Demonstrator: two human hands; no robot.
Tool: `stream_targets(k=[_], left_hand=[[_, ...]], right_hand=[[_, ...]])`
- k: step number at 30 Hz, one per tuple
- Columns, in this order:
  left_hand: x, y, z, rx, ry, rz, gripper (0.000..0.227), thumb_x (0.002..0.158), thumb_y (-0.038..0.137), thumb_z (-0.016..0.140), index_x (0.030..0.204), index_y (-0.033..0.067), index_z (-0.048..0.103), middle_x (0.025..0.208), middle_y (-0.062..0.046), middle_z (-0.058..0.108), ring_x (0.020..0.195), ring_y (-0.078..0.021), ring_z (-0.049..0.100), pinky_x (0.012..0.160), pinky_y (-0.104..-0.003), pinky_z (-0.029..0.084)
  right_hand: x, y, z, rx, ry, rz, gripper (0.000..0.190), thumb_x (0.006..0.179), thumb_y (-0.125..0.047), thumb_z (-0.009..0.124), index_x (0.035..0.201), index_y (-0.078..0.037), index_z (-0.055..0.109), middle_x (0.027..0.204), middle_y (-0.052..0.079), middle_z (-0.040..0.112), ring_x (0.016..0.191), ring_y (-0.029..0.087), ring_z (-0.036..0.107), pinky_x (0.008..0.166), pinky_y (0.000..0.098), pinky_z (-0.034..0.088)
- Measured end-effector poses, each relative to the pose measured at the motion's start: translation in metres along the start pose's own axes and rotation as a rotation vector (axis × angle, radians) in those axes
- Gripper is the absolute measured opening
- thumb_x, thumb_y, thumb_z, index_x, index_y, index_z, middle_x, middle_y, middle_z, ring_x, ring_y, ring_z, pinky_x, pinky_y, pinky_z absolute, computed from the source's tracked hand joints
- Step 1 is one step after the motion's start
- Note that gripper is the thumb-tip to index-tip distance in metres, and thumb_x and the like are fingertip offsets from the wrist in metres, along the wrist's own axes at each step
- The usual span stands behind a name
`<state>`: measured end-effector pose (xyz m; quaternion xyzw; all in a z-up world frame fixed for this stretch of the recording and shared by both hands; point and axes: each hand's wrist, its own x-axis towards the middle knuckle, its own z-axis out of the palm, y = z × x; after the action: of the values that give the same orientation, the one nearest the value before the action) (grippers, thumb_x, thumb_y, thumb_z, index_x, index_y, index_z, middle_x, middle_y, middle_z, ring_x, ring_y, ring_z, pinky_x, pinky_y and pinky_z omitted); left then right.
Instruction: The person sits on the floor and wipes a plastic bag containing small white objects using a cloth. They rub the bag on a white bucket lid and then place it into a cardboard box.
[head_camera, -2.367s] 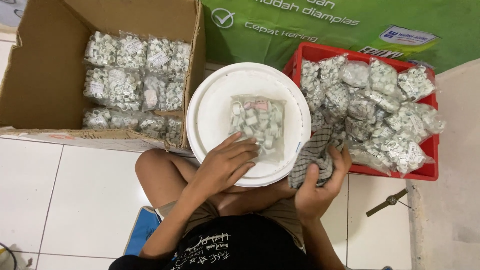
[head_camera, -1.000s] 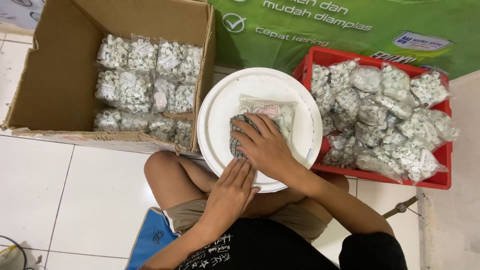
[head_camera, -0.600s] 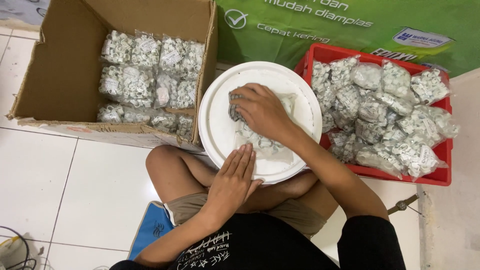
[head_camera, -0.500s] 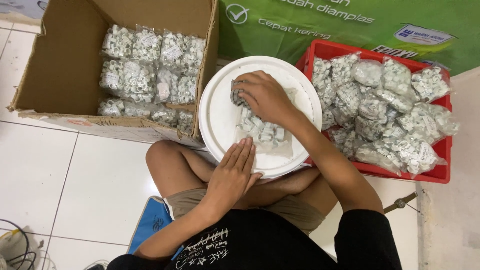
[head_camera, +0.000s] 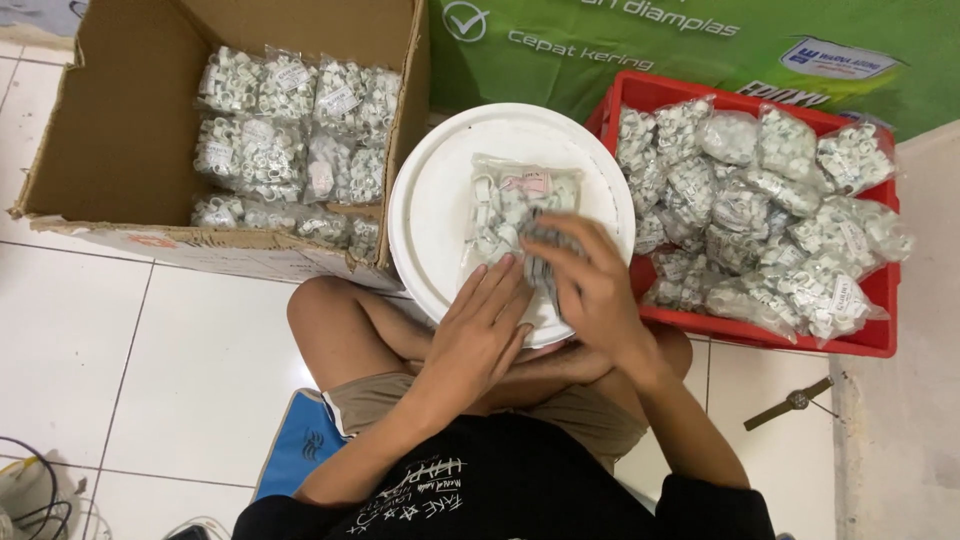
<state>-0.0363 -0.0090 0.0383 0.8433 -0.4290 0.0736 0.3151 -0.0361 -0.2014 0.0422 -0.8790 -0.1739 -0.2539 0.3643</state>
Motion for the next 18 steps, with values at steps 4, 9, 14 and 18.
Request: stream_targets(k=[4, 9, 14, 18], left_hand=[[-0.003, -0.007, 0.025, 0.141, -0.062, -0.079, 0.052, 0.1, 0.018, 0.061, 0.143, -0.0101, 0.05, 0.162, -0.029, 0.034, 0.153, -0.0357, 0.03, 0.128, -0.046, 0.018], [-0.012, -0.015, 0.036, 0.222, -0.137, -0.09, 0.058, 0.108, 0.035, 0.042, 0.15, -0.0059, 0.042, 0.166, -0.024, 0.029, 0.157, -0.0329, 0.022, 0.13, -0.044, 0.013], [-0.012, -0.019, 0.038, 0.242, -0.174, -0.092, 0.06, 0.11, 0.038, 0.033, 0.157, 0.0003, 0.034, 0.169, -0.02, 0.023, 0.158, -0.03, 0.017, 0.13, -0.042, 0.011], [-0.012, -0.019, 0.035, 0.24, -0.177, -0.081, 0.061, 0.111, 0.035, 0.032, 0.162, 0.003, 0.025, 0.171, -0.018, 0.018, 0.159, -0.0292, 0.015, 0.129, -0.042, 0.011]], right_hand=[[-0.032, -0.016, 0.013, -0.122, -0.062, 0.007, 0.037, 0.1, 0.009, 0.042, 0.125, -0.003, 0.068, 0.136, 0.021, 0.058, 0.131, 0.047, 0.052, 0.111, 0.0612, 0.042], [-0.015, -0.011, 0.021, -0.291, -0.154, 0.098, 0.027, 0.1, 0.007, 0.043, 0.115, -0.007, 0.059, 0.142, 0.018, 0.054, 0.137, 0.045, 0.046, 0.115, 0.0577, 0.038], [0.017, 0.029, 0.031, -0.305, -0.177, 0.136, 0.025, 0.1, 0.006, 0.041, 0.113, -0.008, 0.058, 0.135, 0.019, 0.054, 0.134, 0.045, 0.047, 0.113, 0.0581, 0.039], [0.051, 0.071, 0.036, -0.229, -0.196, 0.144, 0.027, 0.097, 0.008, 0.041, 0.113, -0.008, 0.056, 0.126, 0.016, 0.056, 0.127, 0.042, 0.052, 0.11, 0.0548, 0.041]])
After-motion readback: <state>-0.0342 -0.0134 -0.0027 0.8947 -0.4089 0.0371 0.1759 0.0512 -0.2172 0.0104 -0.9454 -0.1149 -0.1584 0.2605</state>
